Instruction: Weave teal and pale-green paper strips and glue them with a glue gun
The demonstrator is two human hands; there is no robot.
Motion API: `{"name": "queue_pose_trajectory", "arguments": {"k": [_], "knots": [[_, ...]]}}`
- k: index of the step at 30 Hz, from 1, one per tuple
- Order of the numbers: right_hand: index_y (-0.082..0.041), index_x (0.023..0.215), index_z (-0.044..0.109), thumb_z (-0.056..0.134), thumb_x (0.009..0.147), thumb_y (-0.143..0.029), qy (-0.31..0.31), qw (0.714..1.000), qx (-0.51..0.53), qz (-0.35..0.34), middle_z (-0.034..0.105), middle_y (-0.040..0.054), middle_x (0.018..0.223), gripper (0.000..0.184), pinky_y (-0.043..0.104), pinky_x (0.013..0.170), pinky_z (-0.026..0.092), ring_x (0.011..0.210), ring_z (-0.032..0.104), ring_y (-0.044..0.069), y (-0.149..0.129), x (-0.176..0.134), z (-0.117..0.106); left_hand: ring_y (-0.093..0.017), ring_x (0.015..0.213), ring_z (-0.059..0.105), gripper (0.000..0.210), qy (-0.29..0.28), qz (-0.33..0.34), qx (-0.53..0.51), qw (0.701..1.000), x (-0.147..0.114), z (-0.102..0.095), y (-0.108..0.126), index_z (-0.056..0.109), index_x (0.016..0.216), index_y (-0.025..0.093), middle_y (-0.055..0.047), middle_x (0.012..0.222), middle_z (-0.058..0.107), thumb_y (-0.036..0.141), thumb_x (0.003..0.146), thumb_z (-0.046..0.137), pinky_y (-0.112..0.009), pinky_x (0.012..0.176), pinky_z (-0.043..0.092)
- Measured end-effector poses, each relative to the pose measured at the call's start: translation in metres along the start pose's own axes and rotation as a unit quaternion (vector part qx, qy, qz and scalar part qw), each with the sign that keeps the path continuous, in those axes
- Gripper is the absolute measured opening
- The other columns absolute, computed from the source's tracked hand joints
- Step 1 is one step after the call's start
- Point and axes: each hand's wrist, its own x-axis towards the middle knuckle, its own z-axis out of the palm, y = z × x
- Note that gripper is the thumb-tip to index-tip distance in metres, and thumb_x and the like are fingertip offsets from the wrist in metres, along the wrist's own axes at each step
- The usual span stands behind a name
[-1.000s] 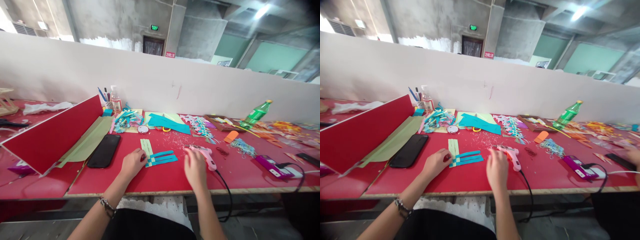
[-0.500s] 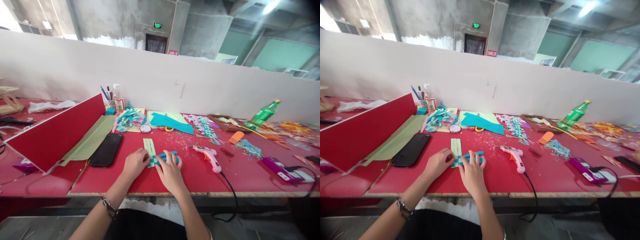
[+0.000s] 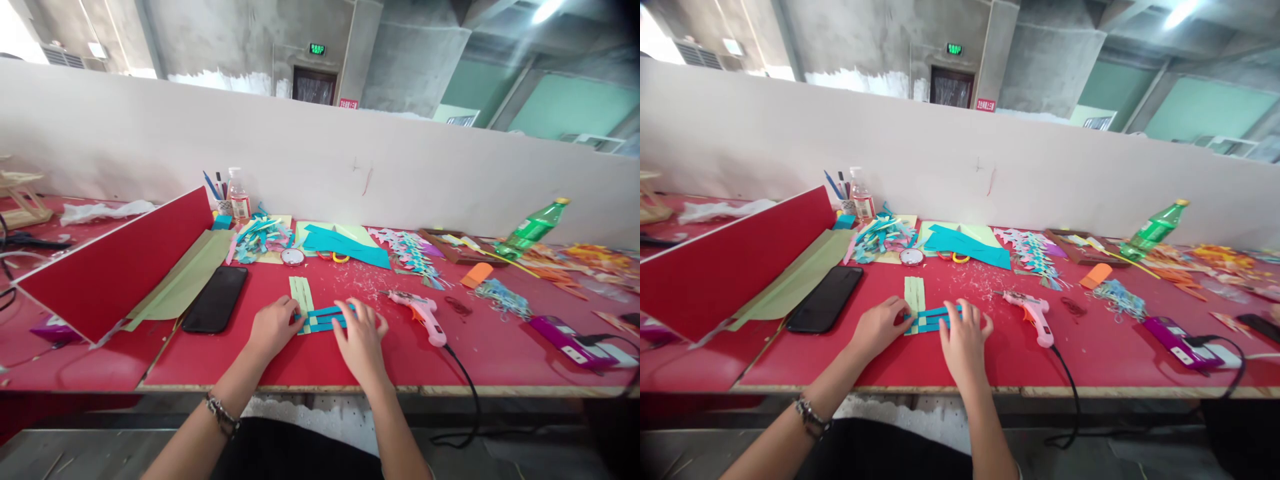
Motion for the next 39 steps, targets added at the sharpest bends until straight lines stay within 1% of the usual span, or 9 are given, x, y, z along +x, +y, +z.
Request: {"name": "queue_pose_trajectory", "arguments": {"k": [2,5,7,9,12,19,32,35,39], "knots": [[-0.025,0.112,0.051,0.038,0.085,-0.028,-0.010,1.000,-0.008,0.003,0.049,0.0098,0.118,0.031,0.050,0.089,0.024,0.107,0.043,0.025,0.007,0.000,-0.001,-0.011,0.068,0.054,0.013,0.000,0.006,-0.001,1.000,0.000,0.000,0.000,0.052,0.080,0.021,0.001,0.083,0.055,0.032,0.081,0.047,-0.020,0.050,0.031],[-0.030,0.116,0.048,0.038,0.085,-0.032,-0.040,0.998,-0.014,-0.045,0.044,0.0079,0.125,0.033,0.053,0.091,0.023,0.112,0.039,0.025,0.009,-0.002,0.001,-0.013,0.074,0.054,0.013,0.011,0.020,-0.002,1.000,0.000,-0.001,0.001,0.053,0.083,0.021,-0.001,0.086,0.053,0.031,0.082,0.045,-0.020,0.054,0.035],[-0.033,0.116,0.048,0.038,0.084,-0.037,-0.053,0.996,-0.020,-0.063,0.040,0.0072,0.128,0.033,0.054,0.092,0.021,0.115,0.036,0.026,0.008,-0.004,0.004,-0.015,0.082,0.052,0.013,0.022,0.061,-0.005,0.998,0.001,-0.001,0.002,0.054,0.087,0.020,-0.002,0.090,0.053,0.028,0.083,0.045,-0.021,0.062,0.038],[-0.033,0.115,0.049,0.039,0.084,-0.039,-0.064,0.996,-0.026,-0.062,0.038,0.0076,0.130,0.033,0.055,0.092,0.021,0.117,0.035,0.027,0.006,-0.005,0.006,-0.016,0.088,0.050,0.015,0.015,0.119,-0.008,0.993,0.001,-0.002,0.003,0.055,0.091,0.020,-0.004,0.093,0.053,0.026,0.084,0.044,-0.024,0.072,0.040],[-0.033,0.114,0.050,0.039,0.083,-0.040,-0.073,0.995,-0.024,-0.059,0.038,0.0080,0.130,0.034,0.055,0.091,0.023,0.117,0.035,0.028,0.005,-0.005,0.007,-0.017,0.090,0.049,0.017,-0.009,0.162,-0.009,0.987,0.001,-0.002,0.005,0.055,0.096,0.022,-0.004,0.095,0.053,0.029,0.084,0.045,-0.027,0.076,0.040],[-0.027,0.114,0.050,0.040,0.083,-0.039,-0.044,0.998,-0.035,-0.028,0.042,0.0098,0.125,0.036,0.053,0.092,0.023,0.113,0.038,0.027,0.009,-0.005,0.007,-0.019,0.091,0.051,0.030,-0.012,0.141,-0.010,0.990,0.000,-0.001,0.004,0.050,0.100,0.022,-0.004,0.099,0.053,0.036,0.075,0.058,-0.028,0.076,0.040],[-0.024,0.112,0.052,0.039,0.082,-0.040,-0.044,0.998,-0.036,-0.019,0.045,0.0106,0.123,0.036,0.053,0.092,0.024,0.111,0.040,0.027,0.009,-0.006,0.008,-0.017,0.088,0.052,0.019,-0.013,0.135,-0.044,0.990,0.001,-0.004,0.002,0.052,0.095,0.021,-0.003,0.096,0.053,0.027,0.077,0.054,-0.027,0.075,0.041],[-0.024,0.115,0.050,0.038,0.083,-0.040,-0.048,0.998,-0.038,-0.028,0.041,0.0104,0.128,0.038,0.054,0.092,0.024,0.115,0.037,0.028,0.009,-0.006,0.009,-0.017,0.089,0.051,0.018,-0.014,0.130,-0.043,0.991,0.001,-0.003,0.001,0.052,0.096,0.021,-0.003,0.095,0.053,0.026,0.078,0.052,-0.027,0.076,0.040],[-0.024,0.117,0.048,0.036,0.083,-0.041,-0.062,0.997,-0.041,-0.036,0.035,0.0097,0.133,0.040,0.056,0.092,0.022,0.121,0.030,0.029,0.010,-0.007,0.011,-0.018,0.089,0.050,0.019,-0.015,0.119,-0.027,0.992,0.001,-0.004,0.002,0.052,0.093,0.021,-0.004,0.095,0.054,0.032,0.078,0.053,-0.028,0.076,0.040]]}}
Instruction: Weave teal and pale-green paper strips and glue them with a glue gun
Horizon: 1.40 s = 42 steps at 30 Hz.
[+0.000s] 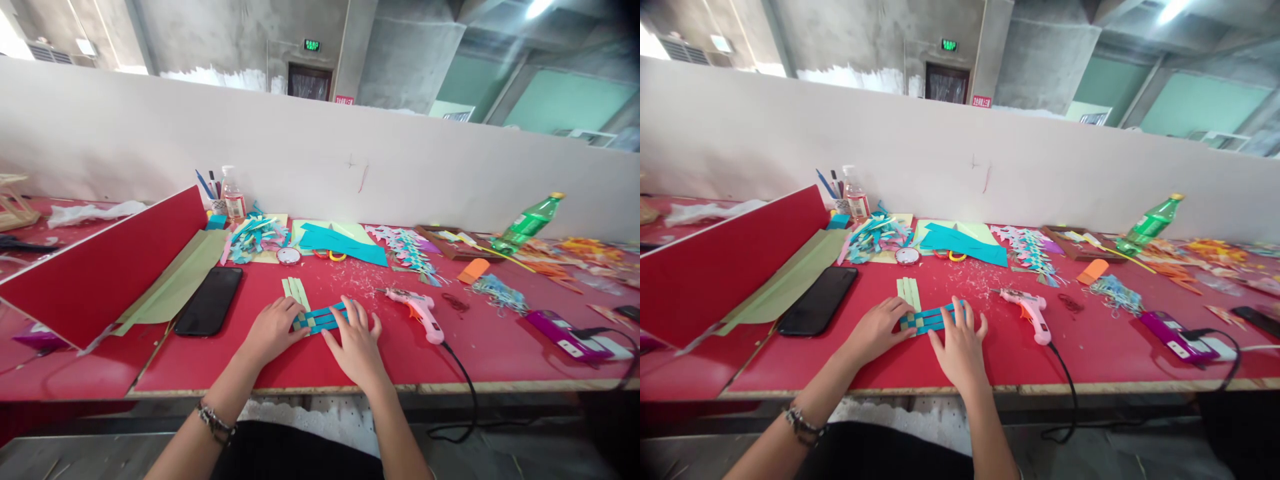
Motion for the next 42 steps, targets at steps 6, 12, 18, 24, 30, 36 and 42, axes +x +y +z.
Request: {"name": "queue_pose_trajectory", "arguments": {"k": [6,12,18,24,30,36,42], "knots": [[-0.024,0.110,0.052,0.040,0.082,-0.039,0.021,1.000,0.012,0.011,0.040,0.0106,0.128,0.034,0.054,0.093,0.021,0.116,0.035,0.027,-0.0012,-0.0007,-0.0021,-0.021,0.094,0.049,0.031,0.001,-0.005,0.025,1.000,-0.0008,0.0012,0.0003,0.050,0.102,0.022,-0.004,0.099,0.054,0.038,0.075,0.056,-0.030,0.079,0.039],[-0.022,0.107,0.053,0.043,0.080,-0.038,0.035,0.999,0.014,0.017,0.042,0.0112,0.124,0.033,0.051,0.093,0.022,0.114,0.037,0.027,-0.0012,-0.0009,-0.0030,-0.022,0.096,0.049,0.042,-0.006,-0.005,0.031,0.999,-0.0007,0.0012,0.0010,0.046,0.114,0.024,-0.005,0.102,0.053,0.038,0.076,0.056,-0.031,0.080,0.039],[-0.019,0.107,0.053,0.045,0.078,-0.040,0.037,0.999,0.002,0.037,0.045,0.0123,0.122,0.036,0.050,0.093,0.021,0.112,0.038,0.028,-0.0014,-0.0018,-0.0007,-0.021,0.092,0.050,0.033,-0.013,-0.007,0.034,0.999,-0.0003,0.0009,0.0013,0.052,0.106,0.024,-0.004,0.098,0.052,0.038,0.077,0.055,-0.029,0.077,0.040],[-0.018,0.108,0.053,0.044,0.079,-0.040,0.034,0.999,-0.001,0.034,0.046,0.0118,0.122,0.038,0.049,0.093,0.021,0.111,0.039,0.027,-0.0025,-0.0022,-0.0010,-0.021,0.092,0.049,0.034,-0.008,0.000,0.048,0.999,-0.0010,0.0013,0.0012,0.051,0.108,0.023,-0.005,0.099,0.052,0.039,0.078,0.053,-0.031,0.078,0.041],[-0.016,0.112,0.051,0.042,0.080,-0.040,0.032,0.999,-0.003,0.030,0.046,0.0131,0.122,0.041,0.048,0.093,0.022,0.111,0.039,0.028,-0.0022,-0.0019,-0.0007,-0.022,0.094,0.048,0.039,-0.015,0.007,0.066,0.998,-0.0018,0.0002,0.0026,0.048,0.114,0.023,-0.006,0.102,0.051,0.039,0.079,0.050,-0.032,0.078,0.042],[-0.017,0.110,0.052,0.043,0.079,-0.039,0.043,0.998,-0.011,0.040,0.049,0.0131,0.120,0.039,0.049,0.092,0.023,0.109,0.040,0.029,-0.0025,-0.0033,-0.0008,-0.022,0.093,0.048,0.037,-0.017,0.006,0.074,0.997,-0.0007,0.0006,0.0026,0.050,0.113,0.022,-0.006,0.100,0.050,0.040,0.080,0.049,-0.033,0.078,0.042],[-0.017,0.108,0.053,0.044,0.078,-0.039,0.042,0.998,-0.013,0.044,0.049,0.0135,0.118,0.038,0.048,0.092,0.024,0.108,0.041,0.029,-0.0024,-0.0035,-0.0014,-0.021,0.093,0.048,0.037,-0.015,0.001,0.077,0.997,-0.0009,0.0009,0.0023,0.051,0.112,0.022,-0.006,0.101,0.050,0.041,0.080,0.049,-0.032,0.078,0.042]]}}
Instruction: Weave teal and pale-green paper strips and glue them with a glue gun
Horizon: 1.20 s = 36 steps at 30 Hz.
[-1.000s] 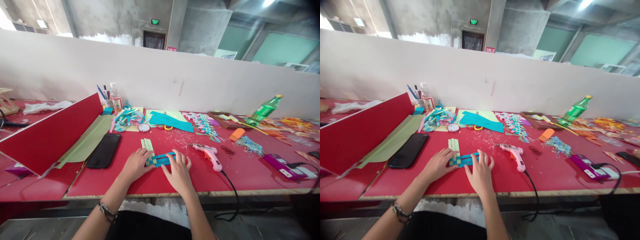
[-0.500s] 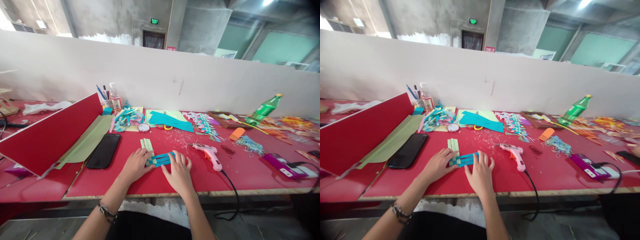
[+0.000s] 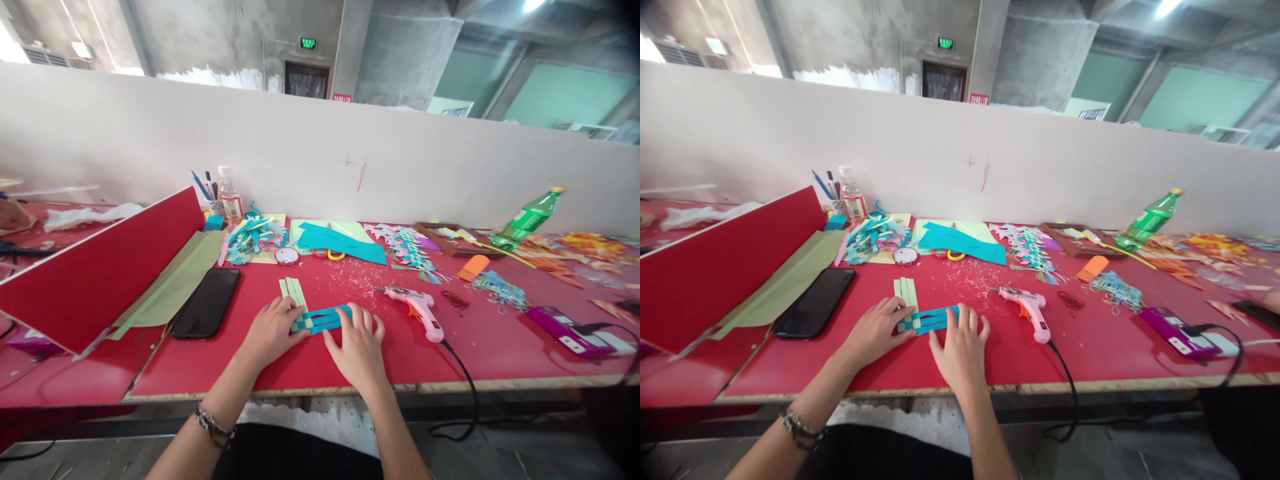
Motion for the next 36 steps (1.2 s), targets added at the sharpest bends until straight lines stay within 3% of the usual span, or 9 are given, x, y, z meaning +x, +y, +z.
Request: {"name": "queue_pose_trajectory", "arguments": {"k": [13,17,20,25,36], "knots": [[-0.016,0.113,0.051,0.042,0.079,-0.038,-0.003,1.000,0.006,-0.003,0.047,0.0137,0.121,0.041,0.049,0.093,0.023,0.110,0.039,0.028,0.0003,-0.0004,0.0009,-0.021,0.090,0.049,0.037,0.011,0.013,-0.014,1.000,0.0004,0.0016,-0.0041,0.052,0.111,0.022,-0.006,0.099,0.051,0.039,0.079,0.052,-0.032,0.077,0.042],[-0.029,0.125,0.040,0.041,0.081,-0.036,-0.013,0.998,0.014,-0.063,0.041,0.0090,0.128,0.044,0.049,0.092,0.026,0.113,0.038,0.027,0.0014,-0.0002,-0.0027,-0.020,0.088,0.051,0.034,0.023,0.032,-0.014,0.999,0.0001,-0.0004,-0.0032,0.050,0.112,0.023,-0.006,0.099,0.051,0.037,0.081,0.050,-0.031,0.076,0.042],[-0.036,0.123,0.040,0.038,0.084,-0.036,-0.036,0.993,0.019,-0.108,0.037,0.0062,0.131,0.040,0.049,0.092,0.026,0.115,0.036,0.026,0.0018,0.0000,-0.0049,-0.019,0.088,0.052,0.027,0.027,0.052,-0.019,0.998,0.0004,-0.0010,-0.0024,0.054,0.105,0.023,-0.005,0.096,0.052,0.036,0.082,0.048,-0.030,0.076,0.041],[-0.033,0.117,0.047,0.035,0.085,-0.038,-0.055,0.993,0.026,-0.101,0.037,0.0074,0.131,0.035,0.049,0.093,0.025,0.115,0.035,0.026,0.0014,0.0004,-0.0055,-0.018,0.088,0.051,0.023,0.019,0.053,-0.024,0.998,0.0005,-0.0002,-0.0027,0.056,0.099,0.021,-0.004,0.094,0.053,0.035,0.082,0.048,-0.028,0.075,0.041],[-0.031,0.117,0.047,0.039,0.083,-0.037,-0.050,0.994,0.041,-0.093,0.040,0.0081,0.129,0.035,0.049,0.093,0.024,0.114,0.037,0.026,0.0008,0.0014,-0.0046,-0.019,0.089,0.051,0.022,0.014,0.047,-0.034,0.998,0.0009,-0.0025,-0.0010,0.055,0.098,0.020,-0.005,0.094,0.054,0.034,0.082,0.049,-0.029,0.077,0.041]]}}
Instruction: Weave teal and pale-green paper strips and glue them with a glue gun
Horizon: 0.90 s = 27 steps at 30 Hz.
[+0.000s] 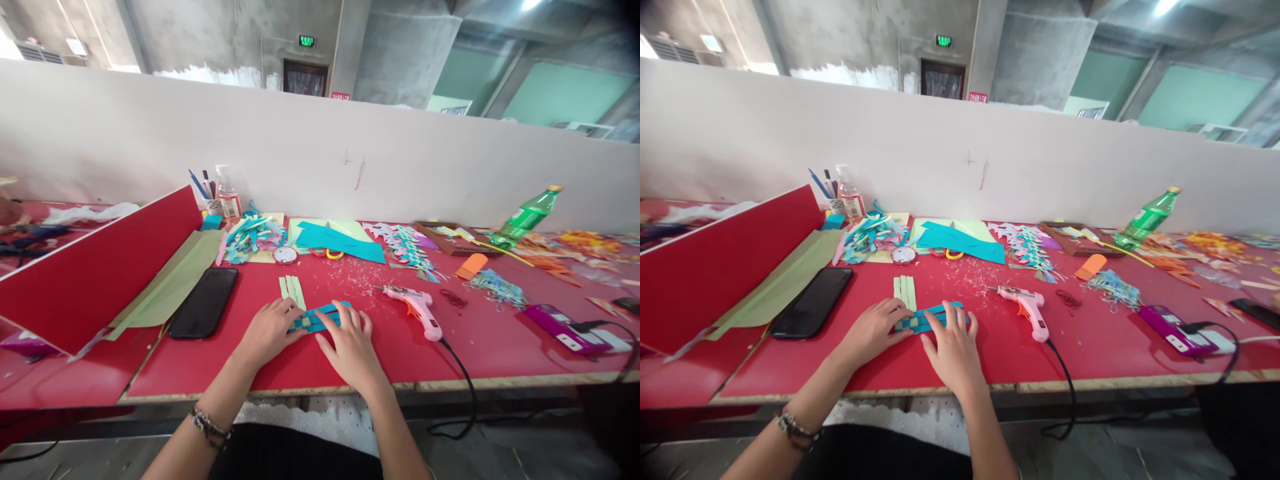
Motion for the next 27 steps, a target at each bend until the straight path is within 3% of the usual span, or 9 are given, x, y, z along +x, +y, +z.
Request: {"name": "queue_pose_trajectory", "arguments": {"k": [11,15,22,27], "knots": [[-0.017,0.110,0.049,0.036,0.082,-0.025,0.131,0.978,0.089,0.134,0.056,0.0098,0.108,0.032,0.038,0.084,0.035,0.101,0.047,0.023,0.014,-0.006,0.004,-0.019,0.092,0.052,0.030,0.004,-0.007,-0.034,0.999,-0.001,0.000,-0.003,0.050,0.105,0.021,-0.004,0.099,0.054,0.030,0.077,0.056,-0.030,0.078,0.042],[-0.015,0.106,0.050,0.037,0.080,-0.025,0.185,0.966,0.108,0.144,0.058,0.0118,0.101,0.031,0.036,0.078,0.039,0.096,0.050,0.023,0.026,-0.014,0.004,-0.020,0.094,0.051,0.030,-0.005,-0.010,-0.054,0.998,-0.008,-0.005,-0.005,0.050,0.106,0.021,-0.004,0.100,0.055,0.030,0.077,0.055,-0.031,0.080,0.042],[-0.014,0.109,0.050,0.040,0.079,-0.024,0.130,0.981,0.065,0.129,0.057,0.0114,0.102,0.033,0.035,0.077,0.040,0.098,0.049,0.022,0.024,-0.016,0.003,-0.021,0.095,0.052,0.033,-0.013,-0.020,-0.063,0.998,-0.020,-0.012,-0.009,0.051,0.108,0.022,-0.005,0.102,0.055,0.031,0.077,0.055,-0.032,0.081,0.042],[-0.015,0.111,0.049,0.040,0.080,-0.024,0.108,0.987,0.025,0.120,0.056,0.0114,0.104,0.033,0.034,0.077,0.039,0.099,0.048,0.022,0.020,-0.015,0.002,-0.020,0.091,0.052,0.028,-0.003,-0.010,-0.047,0.999,0.000,-0.014,-0.003,0.055,0.104,0.020,-0.006,0.098,0.055,0.033,0.079,0.052,-0.030,0.079,0.042]]}}
